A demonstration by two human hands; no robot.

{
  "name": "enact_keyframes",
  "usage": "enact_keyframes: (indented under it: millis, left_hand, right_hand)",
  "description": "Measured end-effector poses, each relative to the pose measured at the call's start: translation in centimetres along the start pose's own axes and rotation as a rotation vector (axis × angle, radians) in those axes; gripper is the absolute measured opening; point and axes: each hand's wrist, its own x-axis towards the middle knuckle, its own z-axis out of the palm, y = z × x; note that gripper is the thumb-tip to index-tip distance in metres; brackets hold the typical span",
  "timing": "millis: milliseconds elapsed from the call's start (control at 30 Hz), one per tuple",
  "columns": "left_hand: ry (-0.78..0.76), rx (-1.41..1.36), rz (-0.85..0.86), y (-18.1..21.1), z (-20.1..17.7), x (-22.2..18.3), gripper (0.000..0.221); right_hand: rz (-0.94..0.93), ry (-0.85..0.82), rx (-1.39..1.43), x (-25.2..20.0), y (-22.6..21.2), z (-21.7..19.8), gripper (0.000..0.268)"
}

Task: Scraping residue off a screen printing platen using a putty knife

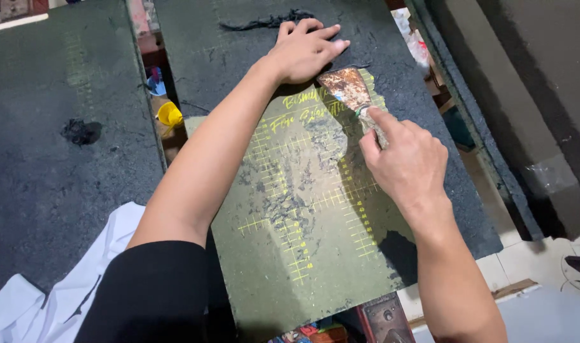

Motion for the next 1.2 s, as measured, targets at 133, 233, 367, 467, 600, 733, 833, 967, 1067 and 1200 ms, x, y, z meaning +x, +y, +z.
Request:
enact_keyframes:
  millis: [133, 233, 367, 467, 600, 733, 833, 967, 1067, 1200]
  left_hand:
    - [-0.020, -0.073, -0.016, -0.3, -0.5, 0.0, 0.077]
    - [-0.001, 0.043, 0.007, -0.7, 0.2, 0.0, 0.071]
    - [0.058, 0.102, 0.002, -0.1, 1.0, -0.2, 0.078]
    - [0.075, 0.146, 0.005, 0.3, 0.9, -0.1, 0.089]
    - [0.129, 0.195, 0.022, -1.0, 2.3, 1.1, 0.081]
    - [0.152, 0.208, 0.032, -1.0, 2.4, 1.2, 0.075]
    - [0.158, 0.228, 0.027, -0.8, 2.5, 0.8, 0.071]
    - [0.146, 0.237, 0.003, -0.3, 2.1, 0.6, 0.069]
    - [0.163, 0.234, 0.016, -0.2, 2.0, 0.9, 0.068]
    - [0.175, 0.245, 0.022, -0.1, 2.0, 0.8, 0.068]
  right_hand:
    - [-0.034, -0.045, -0.050, -1.7, -2.5, -2.7, 0.036]
    - [-0.081, 0.010, -0.033, -3.9, -3.3, -4.7, 0.033]
    - [-0.061, -0.061, -0.056, -4.8, -3.2, -3.6, 0.037]
    - [-0.045, -0.126, -0.077, -3.3, -3.2, -3.6, 0.038]
    - [0.065, -0.271, -0.113, -0.5, -3.3, -4.7, 0.044]
    - [0.060, -0.189, -0.134, 0.4, -2.2, -2.9, 0.042]
    - [0.008, -0.121, -0.173, 1.1, -1.6, -2.0, 0.040]
    - [0.000, -0.087, -0.166, 1.5, -0.4, -0.8, 0.039]
    - [-0.069, 0.063, -0.172, 1.2, 0.5, 0.4, 0.034]
    - [-0.102, 0.179, -0.123, 0.8, 0.9, 1.4, 0.034]
